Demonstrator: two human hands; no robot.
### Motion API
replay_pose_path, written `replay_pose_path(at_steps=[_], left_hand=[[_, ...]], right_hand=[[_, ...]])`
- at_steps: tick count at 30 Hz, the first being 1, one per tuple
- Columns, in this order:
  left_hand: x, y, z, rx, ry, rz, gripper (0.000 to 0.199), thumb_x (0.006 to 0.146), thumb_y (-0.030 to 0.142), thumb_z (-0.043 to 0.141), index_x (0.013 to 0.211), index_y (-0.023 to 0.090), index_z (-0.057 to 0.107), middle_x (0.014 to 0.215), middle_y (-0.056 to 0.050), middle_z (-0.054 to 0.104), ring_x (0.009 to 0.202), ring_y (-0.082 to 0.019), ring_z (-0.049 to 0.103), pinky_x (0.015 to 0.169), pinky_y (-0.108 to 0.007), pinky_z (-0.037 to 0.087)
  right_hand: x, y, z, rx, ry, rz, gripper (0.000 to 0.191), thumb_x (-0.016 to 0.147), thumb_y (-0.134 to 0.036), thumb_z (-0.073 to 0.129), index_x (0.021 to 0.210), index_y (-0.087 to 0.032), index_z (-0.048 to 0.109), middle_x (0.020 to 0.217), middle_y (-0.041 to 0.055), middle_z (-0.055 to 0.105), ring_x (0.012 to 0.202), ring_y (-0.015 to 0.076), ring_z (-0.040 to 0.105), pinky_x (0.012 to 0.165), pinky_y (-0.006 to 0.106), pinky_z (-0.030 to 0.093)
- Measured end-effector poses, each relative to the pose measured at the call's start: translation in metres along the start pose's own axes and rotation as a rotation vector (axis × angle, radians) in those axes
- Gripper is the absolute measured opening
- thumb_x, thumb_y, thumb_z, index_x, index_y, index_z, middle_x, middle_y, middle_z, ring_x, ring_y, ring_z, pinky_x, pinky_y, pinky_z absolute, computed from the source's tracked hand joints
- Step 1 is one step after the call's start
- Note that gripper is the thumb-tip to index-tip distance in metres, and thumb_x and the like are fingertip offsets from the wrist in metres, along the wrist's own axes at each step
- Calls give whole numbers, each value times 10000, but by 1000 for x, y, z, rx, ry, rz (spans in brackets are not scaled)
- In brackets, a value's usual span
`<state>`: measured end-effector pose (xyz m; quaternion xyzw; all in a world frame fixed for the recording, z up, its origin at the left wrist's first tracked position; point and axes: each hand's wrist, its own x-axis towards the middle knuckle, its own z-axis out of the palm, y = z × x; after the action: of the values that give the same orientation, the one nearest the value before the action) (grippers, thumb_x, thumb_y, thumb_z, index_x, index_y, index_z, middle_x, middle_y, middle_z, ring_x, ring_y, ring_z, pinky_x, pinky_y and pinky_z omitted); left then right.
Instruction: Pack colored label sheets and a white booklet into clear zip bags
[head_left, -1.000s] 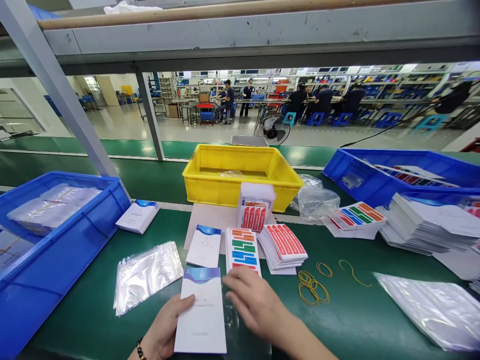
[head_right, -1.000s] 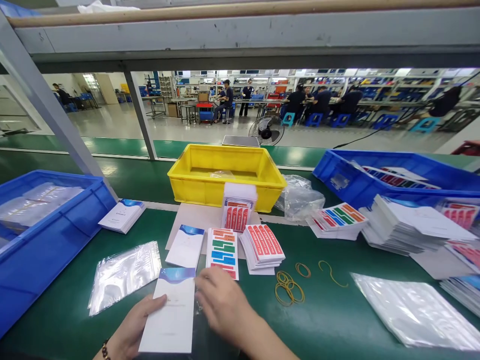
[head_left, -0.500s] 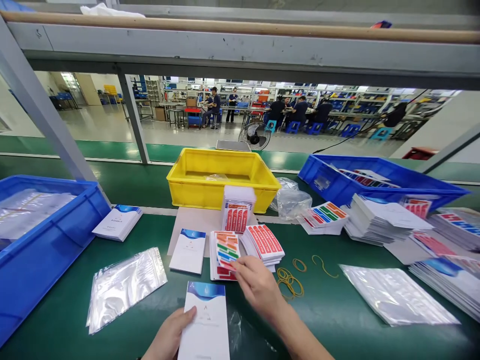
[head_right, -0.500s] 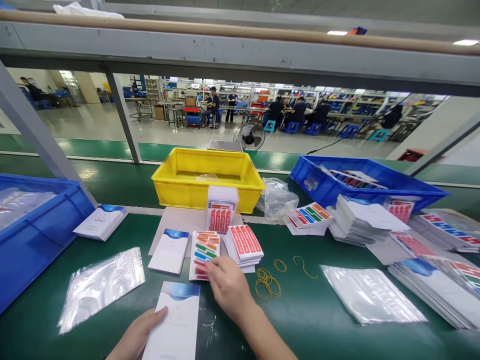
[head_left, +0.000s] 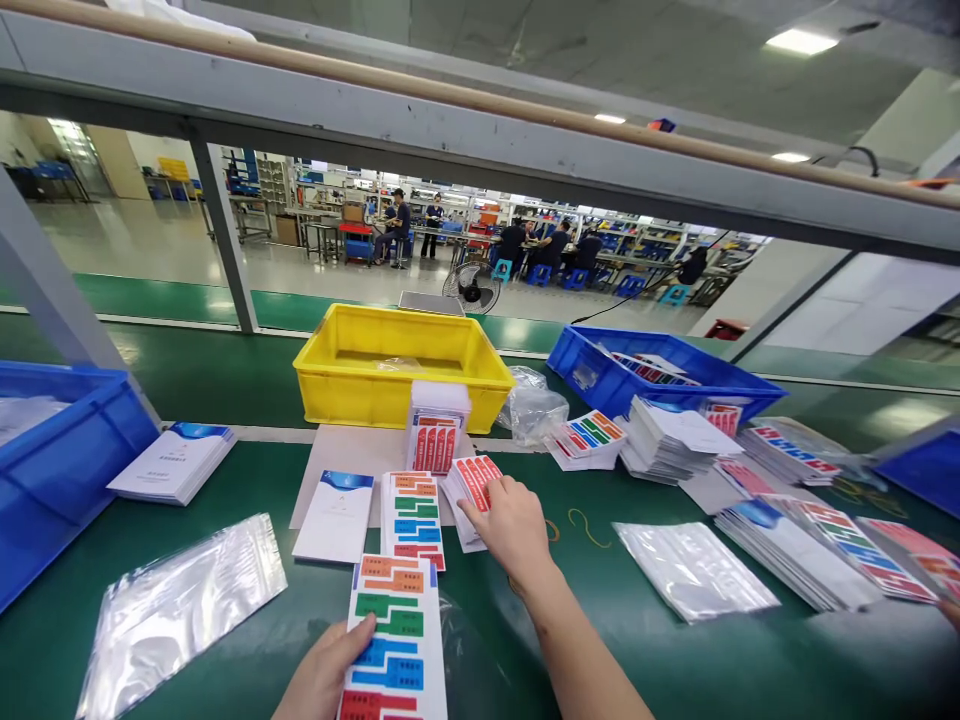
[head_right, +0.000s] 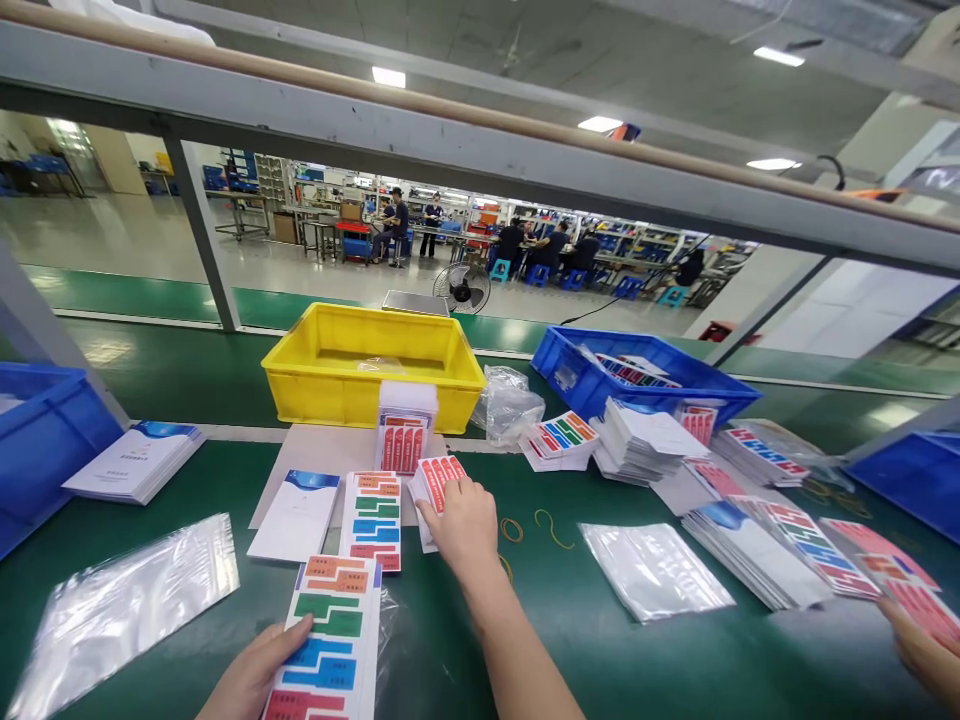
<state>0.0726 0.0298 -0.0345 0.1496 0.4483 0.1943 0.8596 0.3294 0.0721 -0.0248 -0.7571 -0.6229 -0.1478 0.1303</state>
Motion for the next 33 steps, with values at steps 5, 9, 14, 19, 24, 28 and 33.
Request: replay_pose_path(at_steps=[5,9,14,19,24,28,33], left_hand=[[10,-2,9,9,48,80,303,674,320,750,817,121,570,703,-98,747,740,-299,714,672,-354,570],[16,-3,8,-12,91,83,303,667,306,758,818,119,572,684,-91,746,701,-290,716,636,-348,577],[22,-6,3,-92,115,202,288,713,294,722,883,94,604,696,-103,749,655,-280,716,598,-359,580],[24,-8,3,-187,55,226,363,762,383,658,929,63,628,768,-140,748,703,-282,713,653,-372,567],[25,-11,1,-220,-67,339,425,721,473,664,844,67,672,824,-149,743,786,-290,696,684,-356,543],[25,-11,1,-90,-111,414,365,627,370,772,794,57,688,766,-144,742,716,-265,693,621,-299,519],[25,-12,1,0,-108,343,414,590,398,790,826,76,678,707,-127,731,609,-232,676,648,-344,516]], right_hand=[[6,1,0,-48,-86,-6,229,809,-314,589,674,-134,631,728,114,643,627,212,602,553,289,357],[6,10,-1,-17,-98,-28,260,827,-203,514,603,-146,631,677,88,645,540,176,589,502,272,337],[-3,14,-5,85,24,-118,210,783,-70,479,805,-150,672,803,81,667,748,190,624,674,287,424],[-46,-34,-24,504,530,-536,194,808,-73,508,931,-147,637,808,82,645,796,206,581,711,355,425],[-86,-92,-22,622,453,-837,159,824,-92,466,806,-95,625,589,47,582,564,159,505,536,302,360],[-86,-90,-11,747,285,-843,262,892,-232,398,789,-122,612,578,48,560,548,170,493,507,302,369],[-65,-58,-2,1207,-137,-79,299,857,-313,510,1118,-170,539,913,106,641,758,203,612,653,336,487]])
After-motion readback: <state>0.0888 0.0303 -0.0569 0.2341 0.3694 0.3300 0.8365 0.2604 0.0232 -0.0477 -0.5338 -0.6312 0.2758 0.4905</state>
